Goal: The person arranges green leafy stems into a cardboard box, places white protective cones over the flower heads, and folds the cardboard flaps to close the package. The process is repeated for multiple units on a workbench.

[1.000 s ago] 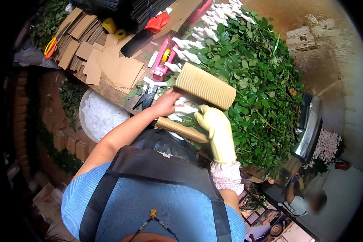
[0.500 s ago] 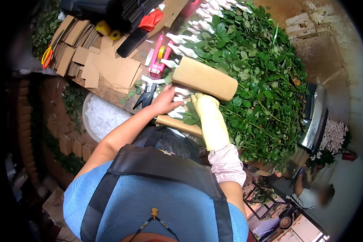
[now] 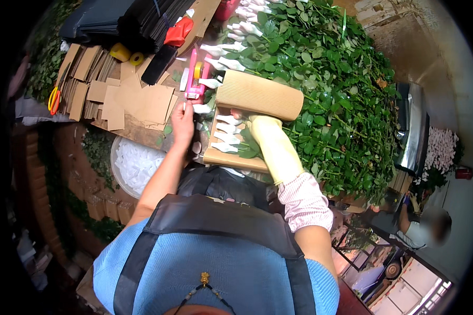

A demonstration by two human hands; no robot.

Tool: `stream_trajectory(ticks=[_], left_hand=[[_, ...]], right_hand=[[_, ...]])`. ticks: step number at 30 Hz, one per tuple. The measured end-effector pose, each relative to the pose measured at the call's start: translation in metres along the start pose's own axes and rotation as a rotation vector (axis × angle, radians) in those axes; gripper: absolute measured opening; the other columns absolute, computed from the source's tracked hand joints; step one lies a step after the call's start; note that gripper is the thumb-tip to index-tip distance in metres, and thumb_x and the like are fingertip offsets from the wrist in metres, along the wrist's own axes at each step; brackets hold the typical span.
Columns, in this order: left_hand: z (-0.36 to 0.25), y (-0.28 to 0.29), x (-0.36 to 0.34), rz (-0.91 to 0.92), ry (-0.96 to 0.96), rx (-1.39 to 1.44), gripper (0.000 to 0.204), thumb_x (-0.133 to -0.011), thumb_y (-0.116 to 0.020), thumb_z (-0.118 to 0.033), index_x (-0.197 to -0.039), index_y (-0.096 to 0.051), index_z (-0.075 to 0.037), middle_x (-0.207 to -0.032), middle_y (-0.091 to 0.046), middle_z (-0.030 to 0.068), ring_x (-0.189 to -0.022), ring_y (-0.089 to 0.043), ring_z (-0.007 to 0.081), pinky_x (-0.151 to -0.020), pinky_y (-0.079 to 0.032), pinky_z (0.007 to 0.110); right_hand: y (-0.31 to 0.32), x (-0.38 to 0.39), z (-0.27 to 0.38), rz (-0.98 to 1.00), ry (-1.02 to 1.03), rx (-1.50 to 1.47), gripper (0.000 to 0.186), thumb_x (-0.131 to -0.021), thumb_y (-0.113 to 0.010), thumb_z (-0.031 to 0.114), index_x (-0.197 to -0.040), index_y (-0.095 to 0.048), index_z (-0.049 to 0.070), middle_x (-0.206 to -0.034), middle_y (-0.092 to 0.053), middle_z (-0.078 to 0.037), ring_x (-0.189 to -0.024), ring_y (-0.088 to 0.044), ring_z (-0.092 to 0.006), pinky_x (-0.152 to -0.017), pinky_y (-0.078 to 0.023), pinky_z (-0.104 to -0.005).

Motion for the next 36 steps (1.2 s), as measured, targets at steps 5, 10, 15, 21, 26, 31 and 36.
stream_trajectory(ticks=[5, 10, 15, 21, 26, 31, 36], left_hand=[[0.019, 0.000, 0.010, 0.397, 0.156, -0.657, 0.034, -0.095, -0.075, -0.036, -0.103, -0.059, -0.007, -0.073, -0.058, 0.0006, -0.068, -0.057, 0.0142, -0.069, -0.050, 0.032], [0.045, -0.033, 0.015, 0.411, -0.058, -0.644, 0.035, -0.103, -0.061, -0.039, -0.098, -0.070, -0.006, -0.076, -0.066, 0.0123, -0.070, -0.056, 0.0177, -0.070, -0.049, 0.033], [0.028, -0.003, -0.005, 0.048, -0.037, -0.329, 0.034, -0.107, -0.054, -0.029, -0.095, -0.069, -0.001, -0.081, -0.070, 0.0081, -0.075, -0.065, 0.0203, -0.071, -0.050, 0.036], [0.007, 0.023, -0.002, 0.495, 0.096, -0.570, 0.030, -0.090, -0.076, -0.033, -0.091, -0.065, -0.004, -0.078, -0.068, 0.0068, -0.074, -0.064, 0.0143, -0.068, -0.050, 0.034], [-0.007, -0.026, 0.023, 0.658, -0.113, -0.934, 0.043, -0.096, -0.067, -0.049, -0.100, -0.076, -0.007, -0.090, -0.073, 0.0247, -0.086, -0.071, 0.0414, -0.075, -0.056, 0.046], [0.022, -0.011, 0.031, 0.472, -0.011, -0.552, 0.031, -0.098, -0.070, -0.034, -0.096, -0.075, -0.003, -0.079, -0.071, 0.0091, -0.067, -0.068, 0.0208, -0.061, -0.052, 0.035], [-0.016, 0.021, 0.007, 0.320, 0.350, -0.109, 0.022, -0.105, -0.063, -0.029, -0.093, -0.073, -0.013, -0.064, -0.048, -0.0101, -0.052, -0.035, 0.0011, -0.046, -0.026, 0.022]], right_hand=[[-0.006, 0.007, 0.000, 0.043, 0.002, -0.009, 0.044, -0.099, -0.061, 0.045, -0.128, -0.070, 0.013, -0.121, -0.072, -0.017, -0.114, -0.068, -0.0346, -0.101, -0.052, -0.0457], [-0.004, 0.008, 0.003, 0.069, 0.003, -0.023, 0.044, -0.099, -0.062, 0.045, -0.129, -0.069, 0.013, -0.124, -0.071, -0.016, -0.116, -0.068, -0.0337, -0.102, -0.051, -0.0451], [0.000, 0.004, 0.001, 0.118, 0.003, -0.093, 0.045, -0.098, -0.063, 0.044, -0.130, -0.069, 0.013, -0.127, -0.071, -0.015, -0.119, -0.067, -0.0328, -0.103, -0.051, -0.0446], [0.023, 0.025, 0.008, 0.193, 0.084, -0.142, 0.048, -0.093, -0.072, 0.038, -0.133, -0.067, 0.012, -0.129, -0.070, -0.015, -0.120, -0.066, -0.0321, -0.104, -0.051, -0.0414], [0.006, 0.013, 0.010, 0.171, 0.087, -0.019, 0.048, -0.093, -0.071, 0.039, -0.132, -0.067, 0.011, -0.126, -0.071, -0.016, -0.118, -0.067, -0.0334, -0.102, -0.051, -0.0427], [-0.003, 0.004, 0.013, 0.136, 0.088, 0.058, 0.048, -0.094, -0.070, 0.041, -0.131, -0.067, 0.011, -0.122, -0.072, -0.016, -0.116, -0.067, -0.0347, -0.100, -0.052, -0.0439], [-0.002, 0.004, 0.002, 0.069, 0.068, 0.071, 0.048, -0.095, -0.069, 0.043, -0.130, -0.067, 0.011, -0.118, -0.073, -0.017, -0.114, -0.067, -0.0359, -0.098, -0.052, -0.0452]])
Point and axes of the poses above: each hand's wrist, its own x-axis away from the middle knuckle, its own y-axis out of the back of the hand, z = x × y, the point moved 3 cm from there along -x, towards the middle knuckle
